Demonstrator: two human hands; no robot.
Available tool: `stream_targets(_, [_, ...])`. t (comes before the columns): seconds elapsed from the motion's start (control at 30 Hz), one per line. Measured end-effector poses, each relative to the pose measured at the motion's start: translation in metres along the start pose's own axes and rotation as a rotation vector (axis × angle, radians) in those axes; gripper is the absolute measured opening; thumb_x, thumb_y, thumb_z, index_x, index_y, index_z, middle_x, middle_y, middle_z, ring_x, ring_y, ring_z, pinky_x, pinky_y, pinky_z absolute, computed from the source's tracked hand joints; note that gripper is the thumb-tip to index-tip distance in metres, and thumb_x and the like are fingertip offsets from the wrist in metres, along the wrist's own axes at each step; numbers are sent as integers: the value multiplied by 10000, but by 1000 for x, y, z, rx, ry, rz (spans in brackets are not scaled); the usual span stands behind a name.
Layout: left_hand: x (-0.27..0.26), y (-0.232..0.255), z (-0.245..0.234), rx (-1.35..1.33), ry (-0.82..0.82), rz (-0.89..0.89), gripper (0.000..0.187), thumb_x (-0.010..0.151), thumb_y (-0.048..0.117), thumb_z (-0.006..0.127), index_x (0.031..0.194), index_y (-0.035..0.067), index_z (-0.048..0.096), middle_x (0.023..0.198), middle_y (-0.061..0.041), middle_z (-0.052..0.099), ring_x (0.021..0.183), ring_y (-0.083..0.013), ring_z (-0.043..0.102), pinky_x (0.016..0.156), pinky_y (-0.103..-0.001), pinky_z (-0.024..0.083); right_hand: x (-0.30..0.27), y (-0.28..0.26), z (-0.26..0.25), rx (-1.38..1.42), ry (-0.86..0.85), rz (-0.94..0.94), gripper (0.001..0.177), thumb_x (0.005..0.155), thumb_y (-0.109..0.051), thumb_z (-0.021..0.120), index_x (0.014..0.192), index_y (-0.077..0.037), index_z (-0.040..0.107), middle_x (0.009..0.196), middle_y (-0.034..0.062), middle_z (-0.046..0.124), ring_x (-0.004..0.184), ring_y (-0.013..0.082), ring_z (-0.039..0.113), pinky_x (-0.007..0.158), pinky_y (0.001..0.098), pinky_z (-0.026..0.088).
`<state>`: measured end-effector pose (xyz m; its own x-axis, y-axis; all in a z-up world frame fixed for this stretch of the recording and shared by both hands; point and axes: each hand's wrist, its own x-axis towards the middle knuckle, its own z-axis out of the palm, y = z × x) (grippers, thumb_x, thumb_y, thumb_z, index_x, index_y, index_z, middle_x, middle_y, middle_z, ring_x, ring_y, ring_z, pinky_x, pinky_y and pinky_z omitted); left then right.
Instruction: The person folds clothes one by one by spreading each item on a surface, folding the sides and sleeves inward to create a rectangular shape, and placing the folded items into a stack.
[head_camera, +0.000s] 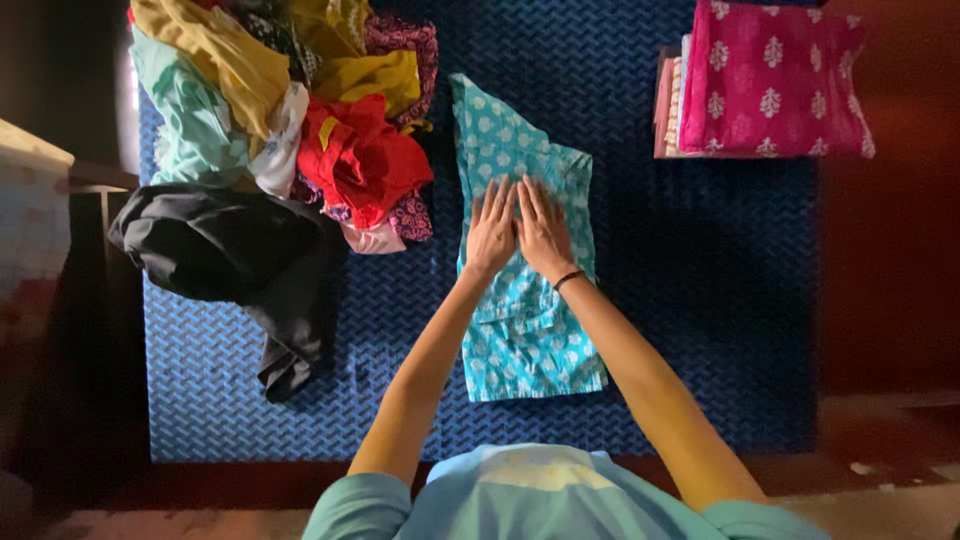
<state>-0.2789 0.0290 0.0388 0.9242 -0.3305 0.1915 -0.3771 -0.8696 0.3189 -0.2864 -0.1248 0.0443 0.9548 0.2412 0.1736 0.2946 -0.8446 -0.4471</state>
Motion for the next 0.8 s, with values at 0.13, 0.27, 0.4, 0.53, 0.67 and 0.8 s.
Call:
stream_targets(0.13, [4,-22,-4,-93,-38,6,745,953,370,595,1572,18,377,1650,-140,314,1542,-324,259,1224,-534,249,-1,14,-7,-177,-150,141,744,996,-477,563,1567,-52,347,1667,133,270,1533,337,246,1178,628,239])
stream_targets(0.27, [14,-45,3,71,77,36,705,942,415,642,1494,25,442,1580,-150,415,1475,-290,375,1159,-586,282,-5,37,-27,-237,-168,211,725,967,-455,582,1556,-84,378,1628,97,331,1482,361,273,1083,691,219])
stream_targets(0.4, [53,-80,35,-269,238,-250,500,999,223,668,1437,36,518,1474,-207,538,1396,-358,503,1194,-432,422,5,66,-28,-168,104,124,480,1061,-318,636,1476,-129,486,1585,121,457,1481,349,423,1176,580,345])
stream_targets(0.53, [100,-121,60,-460,351,-442,570,875,190,809,1325,-37,541,1238,-273,634,1142,-400,628,969,-445,530,37,84,-19,43,257,125,521,1034,-242,702,1472,-68,481,1500,158,520,1390,391,494,1119,499,441])
stream_targets(0.67, [125,-127,47,-1045,-51,-838,407,918,111,809,1225,-87,629,995,-231,693,735,-305,666,577,-406,501,78,95,-16,113,100,240,675,897,-263,788,1449,-49,464,1364,178,589,1245,417,539,989,523,458])
stream_targets(0.8, [139,-125,43,-1317,-12,-891,349,923,33,727,1239,-73,624,975,-164,723,655,-217,732,539,-309,582,93,104,-15,71,-144,286,378,960,-201,751,1317,-200,629,1310,88,689,1236,334,634,992,474,535])
